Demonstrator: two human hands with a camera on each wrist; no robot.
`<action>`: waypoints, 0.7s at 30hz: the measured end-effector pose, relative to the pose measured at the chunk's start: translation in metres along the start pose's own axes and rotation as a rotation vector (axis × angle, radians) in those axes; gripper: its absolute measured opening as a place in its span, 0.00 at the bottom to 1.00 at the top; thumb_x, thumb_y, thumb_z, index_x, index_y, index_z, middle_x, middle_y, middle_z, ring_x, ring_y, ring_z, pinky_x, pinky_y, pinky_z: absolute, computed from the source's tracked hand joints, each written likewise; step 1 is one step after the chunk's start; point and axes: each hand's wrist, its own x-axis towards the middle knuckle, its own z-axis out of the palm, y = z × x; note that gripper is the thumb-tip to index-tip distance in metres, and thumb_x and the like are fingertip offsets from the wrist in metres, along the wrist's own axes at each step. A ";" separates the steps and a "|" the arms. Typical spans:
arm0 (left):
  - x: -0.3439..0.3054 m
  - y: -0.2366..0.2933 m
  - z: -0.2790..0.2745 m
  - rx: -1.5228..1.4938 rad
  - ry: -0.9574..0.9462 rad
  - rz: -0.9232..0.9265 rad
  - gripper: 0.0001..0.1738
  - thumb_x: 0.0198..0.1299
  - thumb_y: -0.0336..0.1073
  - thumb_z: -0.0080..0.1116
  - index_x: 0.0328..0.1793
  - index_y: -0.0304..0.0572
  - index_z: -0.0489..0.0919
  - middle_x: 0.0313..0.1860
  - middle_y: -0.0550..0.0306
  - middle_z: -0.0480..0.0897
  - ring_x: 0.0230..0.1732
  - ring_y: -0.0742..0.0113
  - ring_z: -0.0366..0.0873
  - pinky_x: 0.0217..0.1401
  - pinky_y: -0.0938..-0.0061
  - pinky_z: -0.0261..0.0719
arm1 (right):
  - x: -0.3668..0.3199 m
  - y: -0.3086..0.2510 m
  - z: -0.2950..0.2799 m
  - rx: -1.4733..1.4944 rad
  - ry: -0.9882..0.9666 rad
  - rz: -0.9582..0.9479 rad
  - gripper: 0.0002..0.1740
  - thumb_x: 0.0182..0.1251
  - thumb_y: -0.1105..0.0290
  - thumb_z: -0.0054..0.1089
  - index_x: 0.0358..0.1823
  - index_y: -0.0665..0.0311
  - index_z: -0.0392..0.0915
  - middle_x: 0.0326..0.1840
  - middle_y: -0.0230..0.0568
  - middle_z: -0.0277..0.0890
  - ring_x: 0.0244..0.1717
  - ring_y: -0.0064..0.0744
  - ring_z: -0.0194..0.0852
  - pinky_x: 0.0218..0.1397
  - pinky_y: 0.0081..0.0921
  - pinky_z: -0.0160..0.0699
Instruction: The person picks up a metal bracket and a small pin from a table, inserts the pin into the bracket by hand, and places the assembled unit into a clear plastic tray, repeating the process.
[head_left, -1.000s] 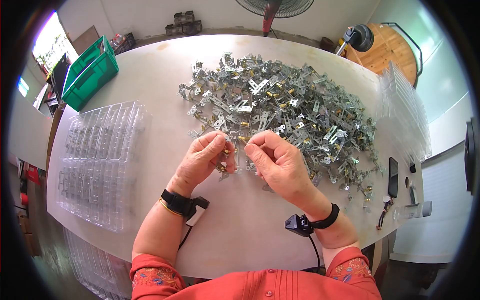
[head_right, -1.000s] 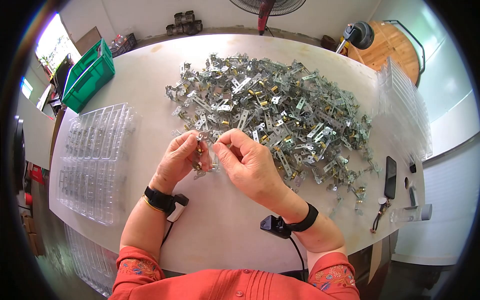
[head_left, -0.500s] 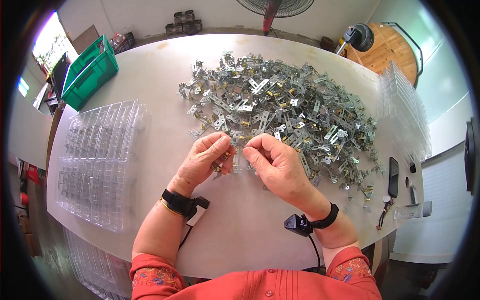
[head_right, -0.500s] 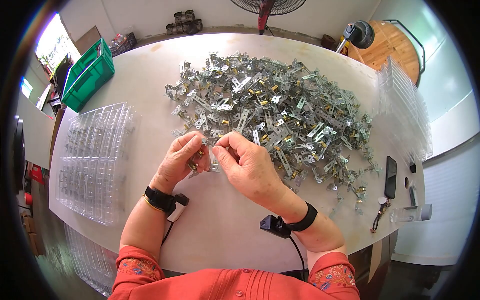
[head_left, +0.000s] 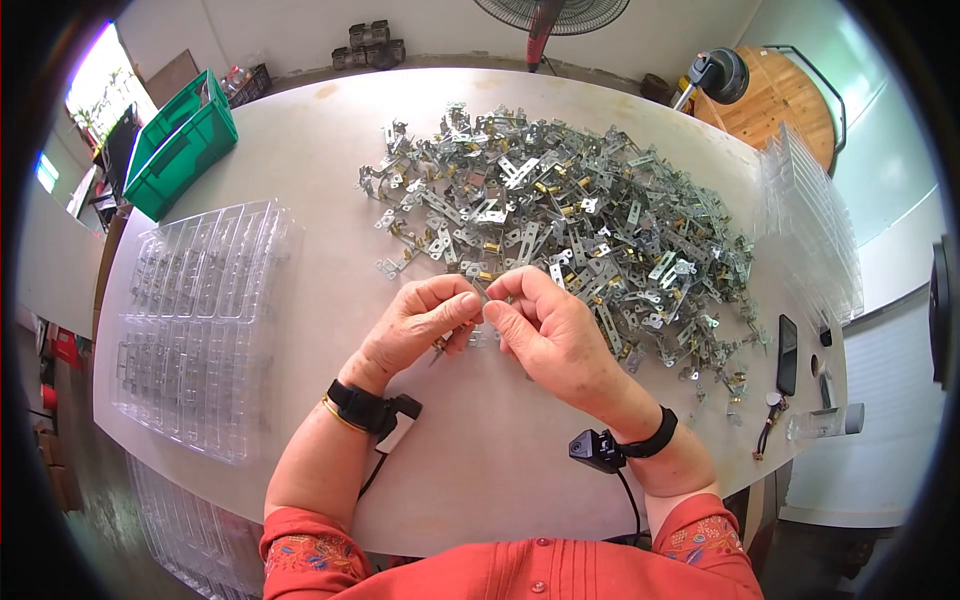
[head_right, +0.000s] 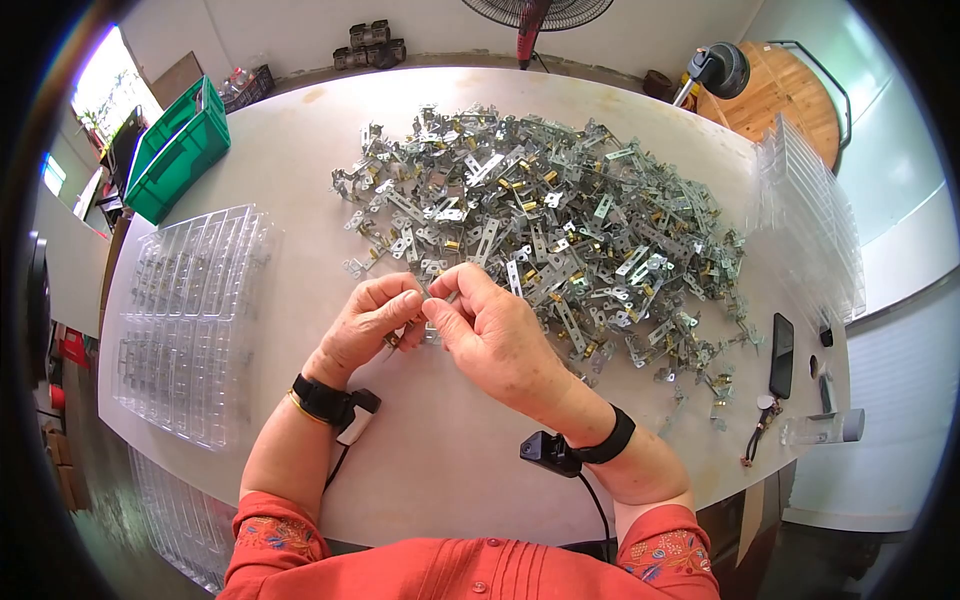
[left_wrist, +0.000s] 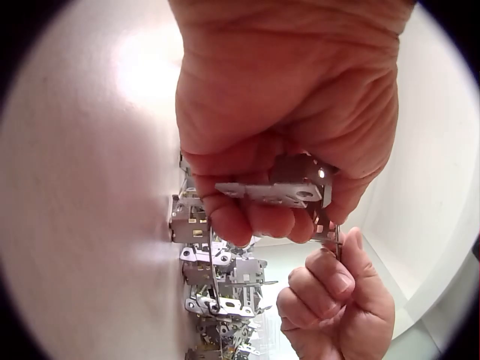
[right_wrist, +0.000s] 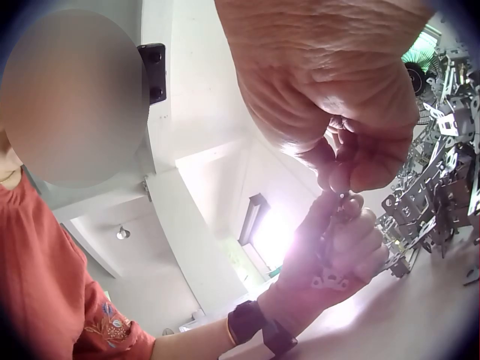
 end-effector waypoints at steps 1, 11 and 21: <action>0.000 -0.001 0.000 0.016 -0.007 0.000 0.19 0.73 0.51 0.60 0.41 0.43 0.82 0.26 0.68 0.78 0.26 0.80 0.73 0.30 0.81 0.69 | 0.000 0.000 0.000 0.000 0.000 0.000 0.12 0.75 0.68 0.61 0.52 0.66 0.74 0.29 0.37 0.80 0.26 0.18 0.70 0.30 0.23 0.71; -0.002 0.005 0.005 0.050 -0.034 -0.007 0.17 0.72 0.49 0.62 0.41 0.42 0.82 0.26 0.67 0.78 0.28 0.80 0.74 0.30 0.82 0.71 | -0.002 0.003 -0.001 -0.266 0.131 -0.281 0.05 0.73 0.70 0.61 0.43 0.63 0.79 0.35 0.35 0.73 0.29 0.21 0.68 0.34 0.22 0.71; -0.001 -0.003 0.001 -0.208 0.044 0.028 0.19 0.76 0.48 0.55 0.42 0.39 0.80 0.23 0.60 0.78 0.23 0.70 0.76 0.28 0.75 0.74 | 0.001 -0.002 -0.004 0.116 0.225 -0.240 0.05 0.77 0.70 0.58 0.41 0.64 0.77 0.29 0.26 0.73 0.30 0.12 0.67 0.32 0.16 0.68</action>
